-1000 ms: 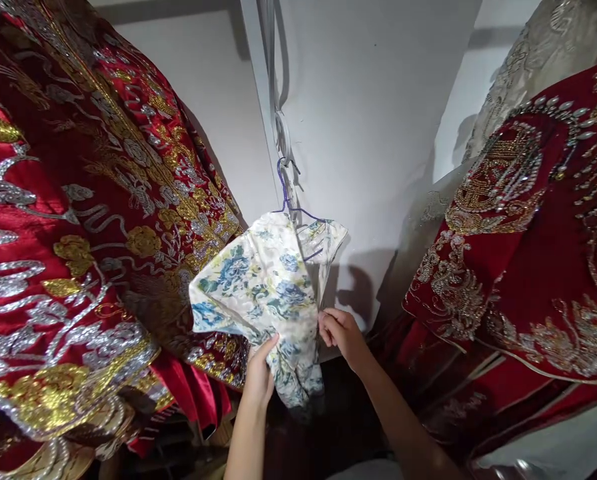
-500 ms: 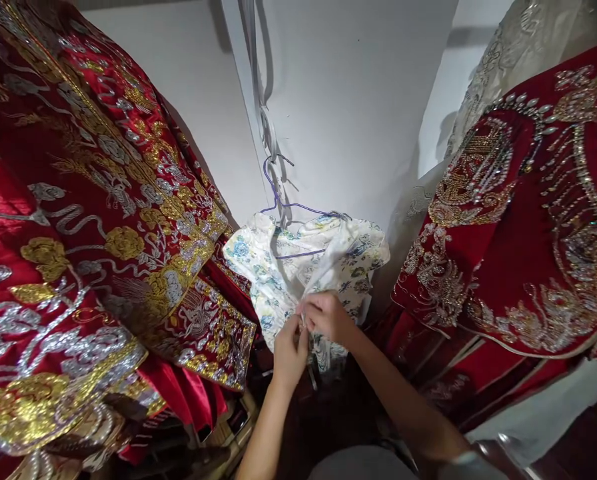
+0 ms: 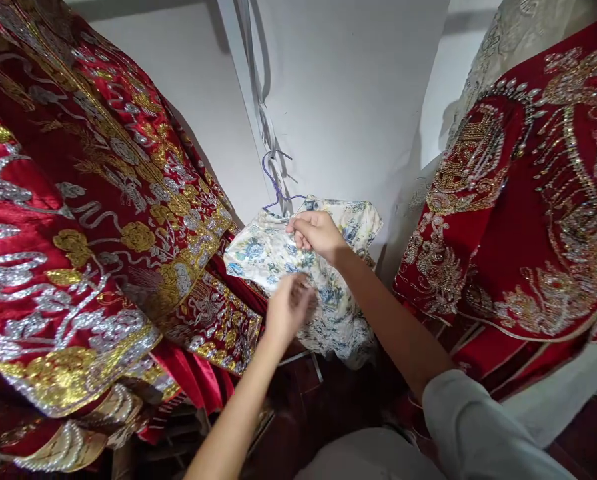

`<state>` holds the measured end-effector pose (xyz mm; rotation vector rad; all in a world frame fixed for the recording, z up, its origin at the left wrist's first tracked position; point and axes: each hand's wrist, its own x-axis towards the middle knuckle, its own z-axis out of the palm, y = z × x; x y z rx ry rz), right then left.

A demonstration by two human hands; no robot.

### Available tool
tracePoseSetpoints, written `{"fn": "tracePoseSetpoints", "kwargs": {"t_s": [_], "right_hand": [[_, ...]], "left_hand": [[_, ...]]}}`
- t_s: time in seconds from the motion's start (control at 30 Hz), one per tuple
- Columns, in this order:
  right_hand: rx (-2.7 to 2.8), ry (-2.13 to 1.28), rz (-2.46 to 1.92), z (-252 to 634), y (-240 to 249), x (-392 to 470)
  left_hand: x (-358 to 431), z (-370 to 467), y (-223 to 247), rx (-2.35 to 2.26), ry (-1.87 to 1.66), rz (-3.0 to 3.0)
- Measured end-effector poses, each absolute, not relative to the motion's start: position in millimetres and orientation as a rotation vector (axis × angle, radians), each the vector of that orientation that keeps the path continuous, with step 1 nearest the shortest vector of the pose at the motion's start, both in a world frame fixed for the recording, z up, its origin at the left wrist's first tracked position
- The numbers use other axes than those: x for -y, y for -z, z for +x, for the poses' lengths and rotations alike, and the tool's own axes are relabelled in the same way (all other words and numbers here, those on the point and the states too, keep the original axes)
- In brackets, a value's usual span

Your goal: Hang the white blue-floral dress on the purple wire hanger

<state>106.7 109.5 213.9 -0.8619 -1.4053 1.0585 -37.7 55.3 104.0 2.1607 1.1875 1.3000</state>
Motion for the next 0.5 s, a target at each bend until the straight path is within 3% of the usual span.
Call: {"fn": "tracePoseSetpoints", "kwargs": {"t_s": [0.1, 0.2, 0.3, 0.5], "right_hand": [[1.419, -1.021, -0.828, 109, -214, -104], [1.470, -0.948, -0.768, 111, -213, -105], [1.504, -0.868, -0.826, 112, -196, -111], [1.613, -0.927, -1.075, 108, -123, -102]], "left_hand": [[-82, -48, -168, -1.124, -1.723, 2.220], [-101, -47, -212, -1.063, -1.619, 2.520], [-107, -44, -227, -1.013, -1.638, 2.617], [-112, -94, -217, -1.207, -2.222, 1.423]]}}
